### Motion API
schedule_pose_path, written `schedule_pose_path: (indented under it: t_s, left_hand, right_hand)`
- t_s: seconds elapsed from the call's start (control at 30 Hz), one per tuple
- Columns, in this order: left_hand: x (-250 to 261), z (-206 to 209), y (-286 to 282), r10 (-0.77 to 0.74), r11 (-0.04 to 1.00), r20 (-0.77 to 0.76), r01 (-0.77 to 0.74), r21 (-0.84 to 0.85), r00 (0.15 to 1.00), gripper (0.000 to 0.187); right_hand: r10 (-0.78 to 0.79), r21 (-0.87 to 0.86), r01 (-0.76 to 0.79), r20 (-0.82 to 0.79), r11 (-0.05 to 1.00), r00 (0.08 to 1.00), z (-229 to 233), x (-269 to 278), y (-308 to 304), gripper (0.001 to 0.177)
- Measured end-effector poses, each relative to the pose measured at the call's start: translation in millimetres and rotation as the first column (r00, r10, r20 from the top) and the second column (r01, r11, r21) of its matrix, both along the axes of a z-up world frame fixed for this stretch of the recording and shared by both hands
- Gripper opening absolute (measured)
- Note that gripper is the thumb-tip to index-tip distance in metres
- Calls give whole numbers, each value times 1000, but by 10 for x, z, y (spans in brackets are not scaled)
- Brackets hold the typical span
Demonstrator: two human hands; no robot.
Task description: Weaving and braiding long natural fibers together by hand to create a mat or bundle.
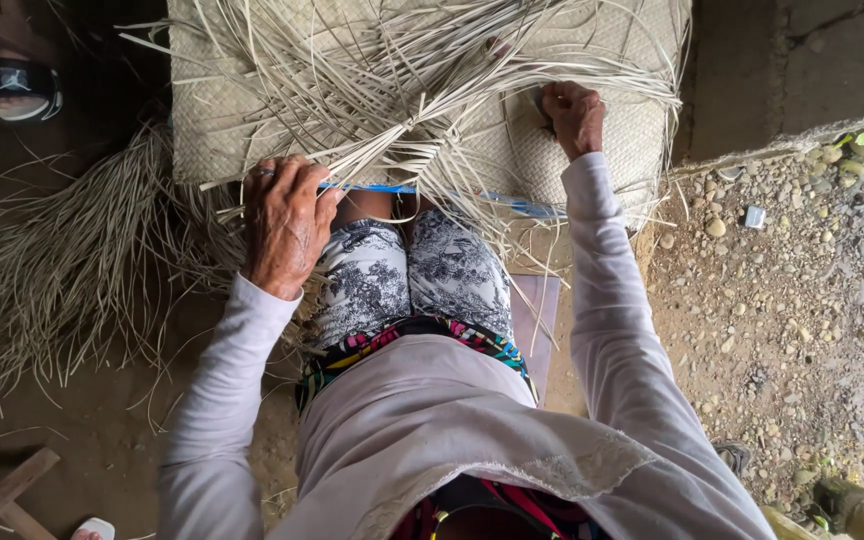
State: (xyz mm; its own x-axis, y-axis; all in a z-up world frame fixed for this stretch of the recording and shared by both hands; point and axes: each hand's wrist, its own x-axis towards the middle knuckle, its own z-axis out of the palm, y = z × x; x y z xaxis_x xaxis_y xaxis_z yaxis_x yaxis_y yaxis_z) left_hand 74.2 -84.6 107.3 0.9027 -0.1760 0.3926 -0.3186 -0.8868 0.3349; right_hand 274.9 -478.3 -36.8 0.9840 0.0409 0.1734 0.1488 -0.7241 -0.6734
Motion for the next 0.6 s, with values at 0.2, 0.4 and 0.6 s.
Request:
schedule_pose_path:
  t_s: [0.2, 0.4, 0.6]
  left_hand:
    - [52, -62, -84, 87, 992, -2, -86, 95, 996, 35]
    - [276, -366, -324, 156, 957, -53, -138, 254, 986, 45]
    - [641, -607, -647, 195, 934, -149, -137, 330, 969, 50]
  right_hand:
    - [19, -18, -19, 9, 1000, 1000, -4, 172, 144, 17]
    - [105, -311, -67, 105, 948, 989, 279, 25, 366, 20]
    - [-200, -601, 81, -133, 795, 971, 677, -498, 586, 41]
